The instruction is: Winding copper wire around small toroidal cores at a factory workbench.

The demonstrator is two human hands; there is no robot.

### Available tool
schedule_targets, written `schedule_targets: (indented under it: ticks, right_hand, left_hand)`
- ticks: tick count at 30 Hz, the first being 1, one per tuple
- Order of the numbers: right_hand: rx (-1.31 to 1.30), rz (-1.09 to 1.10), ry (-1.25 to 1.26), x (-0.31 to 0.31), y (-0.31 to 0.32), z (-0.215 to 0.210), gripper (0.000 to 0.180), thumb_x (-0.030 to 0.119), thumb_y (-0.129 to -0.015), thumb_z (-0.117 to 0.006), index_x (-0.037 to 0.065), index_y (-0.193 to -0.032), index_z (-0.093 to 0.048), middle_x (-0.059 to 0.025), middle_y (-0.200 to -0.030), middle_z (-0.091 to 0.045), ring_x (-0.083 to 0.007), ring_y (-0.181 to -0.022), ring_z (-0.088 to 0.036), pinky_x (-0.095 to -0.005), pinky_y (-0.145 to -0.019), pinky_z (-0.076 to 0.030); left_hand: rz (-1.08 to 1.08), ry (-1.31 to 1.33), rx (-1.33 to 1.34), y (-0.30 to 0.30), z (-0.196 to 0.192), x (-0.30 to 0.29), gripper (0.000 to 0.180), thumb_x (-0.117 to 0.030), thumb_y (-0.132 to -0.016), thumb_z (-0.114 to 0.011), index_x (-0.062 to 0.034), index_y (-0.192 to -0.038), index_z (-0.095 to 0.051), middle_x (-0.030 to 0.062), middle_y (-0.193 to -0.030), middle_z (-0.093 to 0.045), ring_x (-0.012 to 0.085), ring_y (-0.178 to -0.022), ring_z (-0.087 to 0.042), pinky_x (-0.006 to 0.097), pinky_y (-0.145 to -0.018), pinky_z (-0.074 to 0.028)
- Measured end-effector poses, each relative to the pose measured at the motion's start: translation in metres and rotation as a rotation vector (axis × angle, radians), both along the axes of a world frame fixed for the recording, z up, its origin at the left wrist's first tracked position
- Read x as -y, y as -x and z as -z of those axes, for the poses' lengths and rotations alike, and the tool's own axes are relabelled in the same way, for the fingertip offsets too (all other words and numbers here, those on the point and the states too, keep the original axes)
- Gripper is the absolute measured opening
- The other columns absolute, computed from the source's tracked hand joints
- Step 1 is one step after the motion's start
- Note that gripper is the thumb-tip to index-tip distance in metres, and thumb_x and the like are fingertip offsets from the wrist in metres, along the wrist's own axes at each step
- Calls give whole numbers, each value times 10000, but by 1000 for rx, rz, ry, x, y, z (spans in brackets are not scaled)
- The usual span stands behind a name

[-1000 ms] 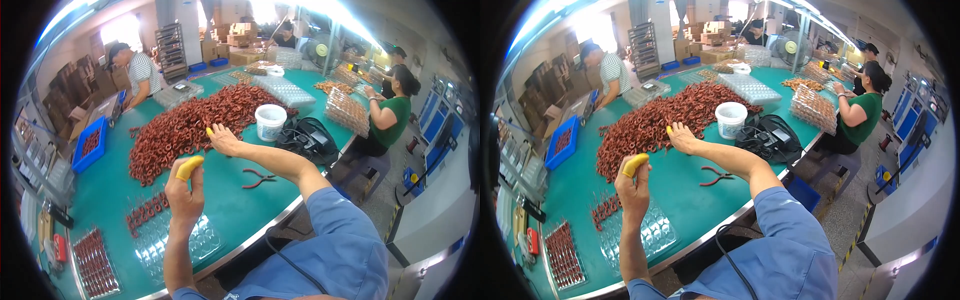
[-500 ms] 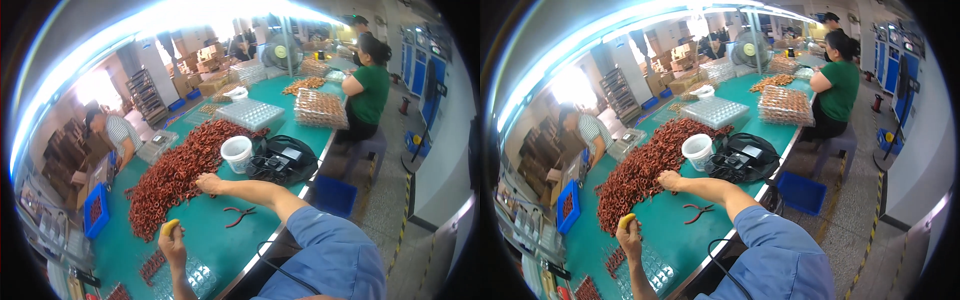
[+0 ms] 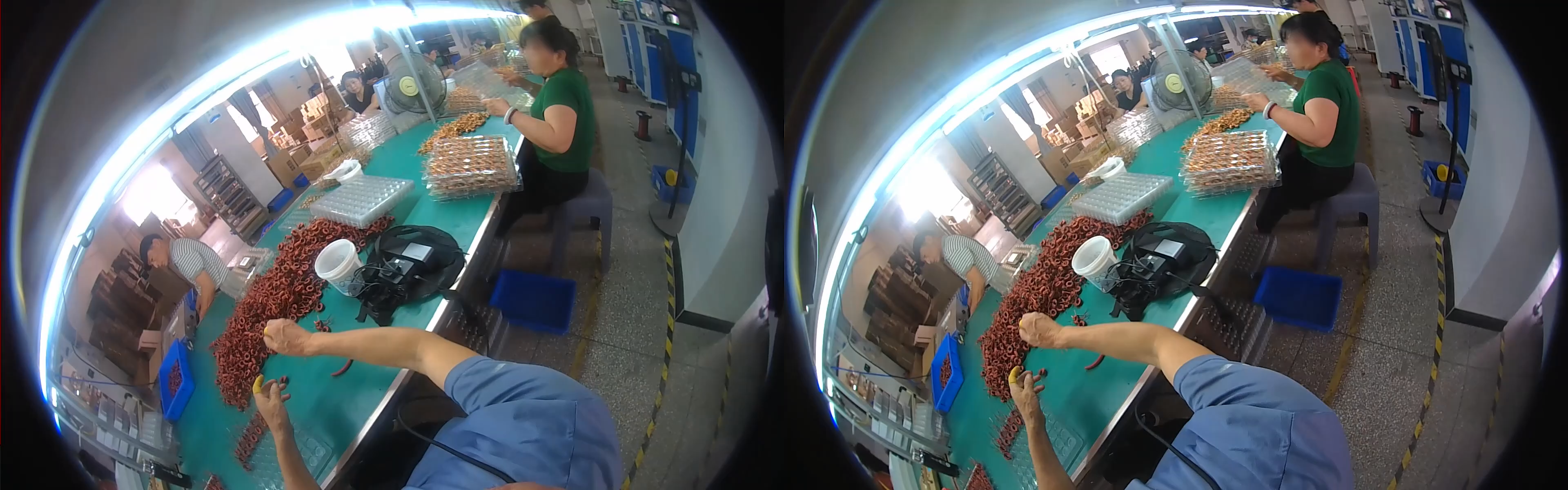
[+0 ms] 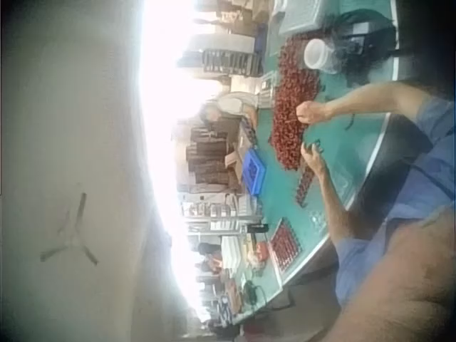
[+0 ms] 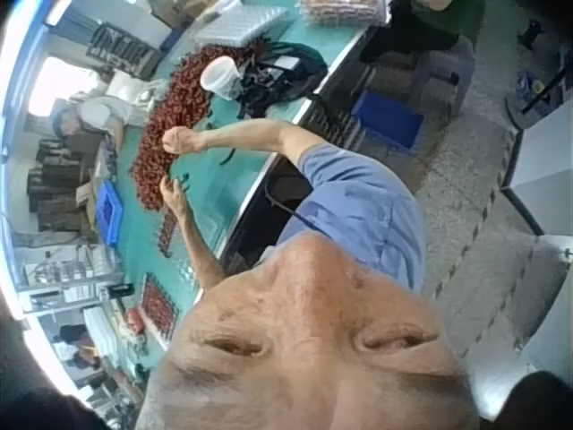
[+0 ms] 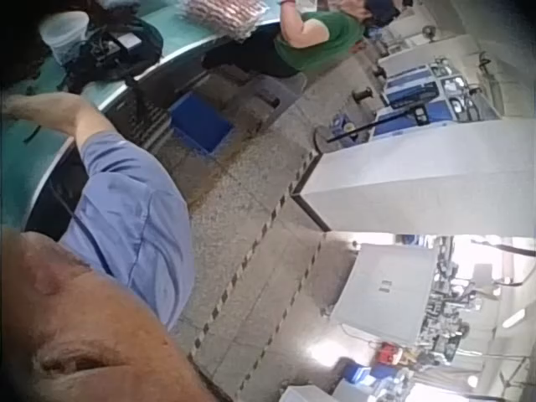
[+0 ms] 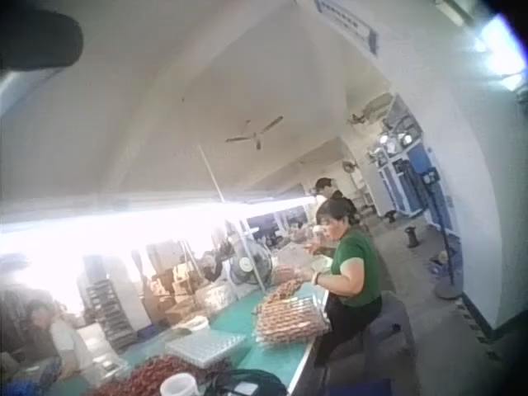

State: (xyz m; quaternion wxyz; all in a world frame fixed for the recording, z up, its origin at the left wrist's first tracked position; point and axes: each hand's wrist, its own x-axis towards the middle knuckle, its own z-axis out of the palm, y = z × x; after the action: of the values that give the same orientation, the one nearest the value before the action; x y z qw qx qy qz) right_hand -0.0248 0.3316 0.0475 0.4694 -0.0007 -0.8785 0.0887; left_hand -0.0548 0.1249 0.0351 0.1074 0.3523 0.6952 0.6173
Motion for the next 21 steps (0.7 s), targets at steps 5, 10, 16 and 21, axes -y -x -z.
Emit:
schedule_targets:
  ticks: [5, 10, 16, 21]
  right_hand:
    - [-8, -146, 97, 42, -37, -5, 239, 121, -861, -531, -12, -668, -482, -144, -670, -510, -274, -661, -563, -406, -589, -453]
    - [8, -388, 628, 67, -65, -16, 258, 153, -863, -552, -59, -718, -576, -242, -699, -581, -285, -650, -616, -402, -594, -473]
    - [125, -535, 852, 78, -78, -24, 349, 267, -905, -613, -77, -851, -628, -142, -798, -663, -170, -661, -640, -314, -599, -517]
    - [457, -640, 774, 102, -61, -28, 311, 279, -945, -595, -22, -993, -658, -86, -768, -657, -154, -692, -613, -290, -631, -493]
  left_hand:
    - [31, -97, -61, -31, 9, -16, 516, -266, -944, -591, -28, -1351, -381, 110, -1236, -478, 194, -1050, -570, 318, -812, -500]
    - [29, -298, 18, -50, 2, -13, 365, -278, -984, -537, -18, -1236, -494, 74, -1075, -593, 149, -891, -606, 286, -696, -505]
    - [159, -124, 6, -37, -18, 31, 245, -163, -989, -508, 11, -1159, -540, -3, -733, -538, 82, -634, -532, 216, -592, -452]
    - [279, 108, -49, -6, -36, 79, 267, -163, -934, -575, 33, -1112, -606, -9, -660, -549, 69, -547, -499, 230, -505, -416]
